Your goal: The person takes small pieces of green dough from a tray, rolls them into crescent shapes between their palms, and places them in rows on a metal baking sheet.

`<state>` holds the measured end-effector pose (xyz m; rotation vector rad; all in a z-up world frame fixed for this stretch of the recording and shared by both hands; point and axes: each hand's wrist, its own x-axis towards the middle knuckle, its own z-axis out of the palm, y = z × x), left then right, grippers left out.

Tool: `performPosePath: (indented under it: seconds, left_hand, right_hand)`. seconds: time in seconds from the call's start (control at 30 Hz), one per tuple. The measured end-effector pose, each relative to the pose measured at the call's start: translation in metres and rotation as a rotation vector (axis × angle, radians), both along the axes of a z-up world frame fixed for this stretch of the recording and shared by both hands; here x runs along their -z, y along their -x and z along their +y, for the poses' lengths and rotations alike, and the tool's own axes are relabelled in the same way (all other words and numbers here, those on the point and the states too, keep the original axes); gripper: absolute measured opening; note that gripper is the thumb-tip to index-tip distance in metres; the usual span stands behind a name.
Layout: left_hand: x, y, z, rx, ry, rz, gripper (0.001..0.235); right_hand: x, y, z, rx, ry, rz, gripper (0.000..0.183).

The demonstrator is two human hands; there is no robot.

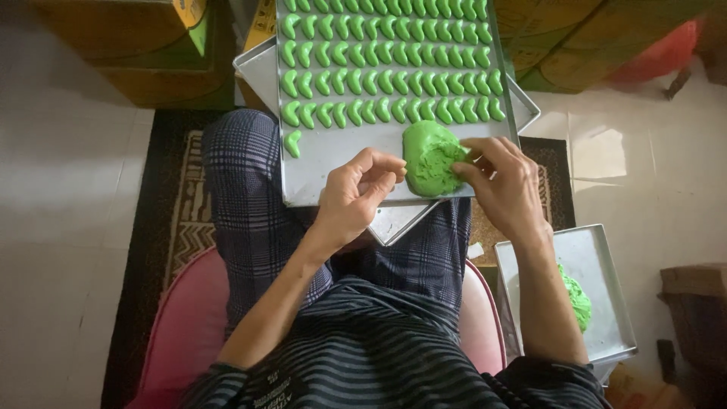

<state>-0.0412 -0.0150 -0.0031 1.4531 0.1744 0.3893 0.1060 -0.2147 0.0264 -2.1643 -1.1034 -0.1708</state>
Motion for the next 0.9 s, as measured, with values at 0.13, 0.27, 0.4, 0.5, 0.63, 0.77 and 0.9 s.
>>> performPosePath:
  seconds: [0.13,0.27,0.4,0.5,0.63,0.77,0.9]
  left_hand:
    - [0.003,-0.001,0.0,0.002,0.008,-0.013,0.017]
    - [0.006,-0.002,0.001,0.01,0.007,-0.022,0.018]
    - [0.003,-0.001,0.0,0.004,0.009,-0.022,0.018]
    - [0.002,-0.001,0.001,0.011,0.01,-0.01,0.018]
    - [-0.002,0.001,0.001,0.013,0.013,-0.023,0.019]
    - [0.003,0.0,0.001,0.009,0.019,-0.035,0.018]
    - [-0.002,0.001,0.002,0.018,0.021,-0.017,0.018]
  right_hand:
    - [-0.004,-0.001,-0.003,-0.008,-0.002,0.026,0.014]
    - [-0.004,-0.003,-0.006,0.052,0.037,0.045,0.013]
    - [-0.004,-0.008,-0.009,0.041,0.083,0.087,0.022]
    - [-0.004,0.001,-0.007,0.067,0.047,0.19,0.02]
    - [0.013,-0.016,-0.015,0.143,-0.024,0.251,0.02]
    - [0.014,-0.015,-0.015,0.178,-0.181,0.362,0.019]
    - [0.009,-0.014,-0.015,0.234,-0.357,0.485,0.018]
